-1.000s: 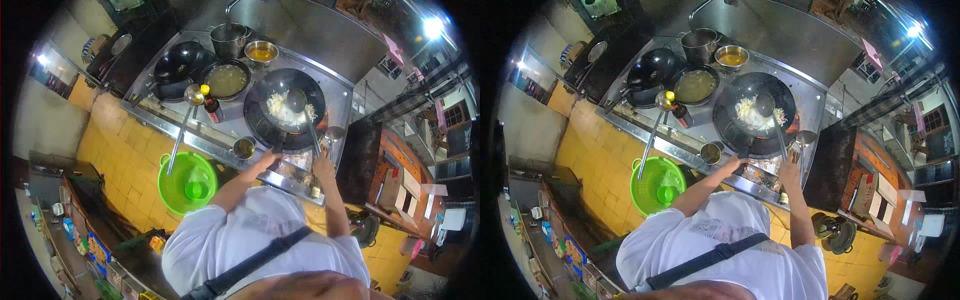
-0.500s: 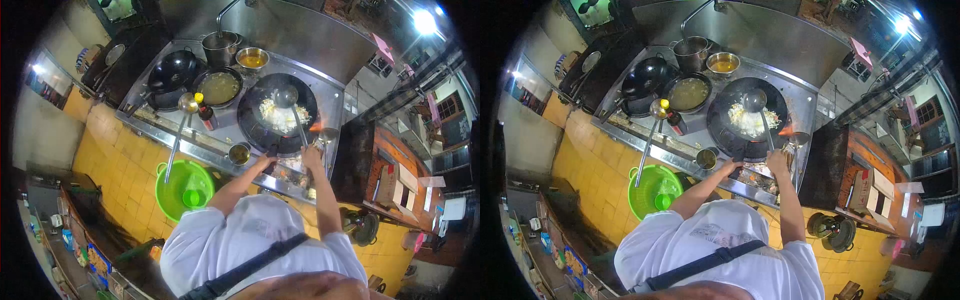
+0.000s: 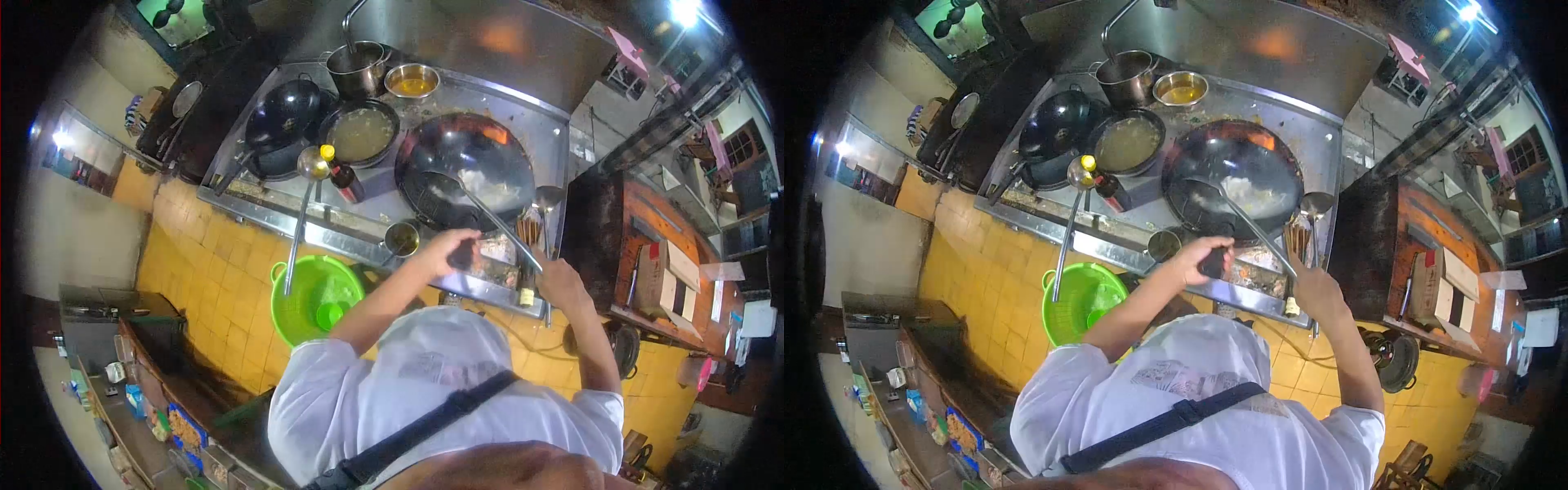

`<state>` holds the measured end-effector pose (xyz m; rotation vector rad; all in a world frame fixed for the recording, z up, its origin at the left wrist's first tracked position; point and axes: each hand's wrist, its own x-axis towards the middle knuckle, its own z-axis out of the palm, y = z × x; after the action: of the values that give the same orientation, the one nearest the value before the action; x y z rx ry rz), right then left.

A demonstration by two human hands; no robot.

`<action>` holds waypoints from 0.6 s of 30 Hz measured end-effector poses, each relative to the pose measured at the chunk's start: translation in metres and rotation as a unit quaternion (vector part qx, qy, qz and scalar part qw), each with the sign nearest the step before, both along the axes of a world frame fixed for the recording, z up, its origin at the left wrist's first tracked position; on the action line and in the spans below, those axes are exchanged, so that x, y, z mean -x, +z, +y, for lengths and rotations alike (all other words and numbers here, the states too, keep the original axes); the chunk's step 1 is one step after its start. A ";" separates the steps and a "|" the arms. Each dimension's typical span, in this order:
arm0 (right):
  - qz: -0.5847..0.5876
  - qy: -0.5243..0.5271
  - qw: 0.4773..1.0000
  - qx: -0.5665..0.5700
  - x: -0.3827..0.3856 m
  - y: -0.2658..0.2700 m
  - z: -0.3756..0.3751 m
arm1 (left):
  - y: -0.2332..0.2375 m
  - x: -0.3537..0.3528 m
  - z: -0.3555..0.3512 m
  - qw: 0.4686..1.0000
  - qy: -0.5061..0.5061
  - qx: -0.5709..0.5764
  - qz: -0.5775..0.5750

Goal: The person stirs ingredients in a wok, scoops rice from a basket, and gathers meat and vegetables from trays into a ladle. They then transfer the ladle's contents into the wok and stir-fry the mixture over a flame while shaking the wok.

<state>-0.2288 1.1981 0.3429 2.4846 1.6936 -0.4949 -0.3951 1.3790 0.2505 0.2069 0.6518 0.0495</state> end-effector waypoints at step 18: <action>-0.020 -0.121 0.992 -0.003 0.015 -0.046 0.008 | 0.001 0.024 -0.080 0.984 -0.062 -0.143 0.080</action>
<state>-0.2440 1.2058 0.2965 2.6983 1.3890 -0.4561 -0.4194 1.2993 0.2516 0.5333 0.7901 0.0061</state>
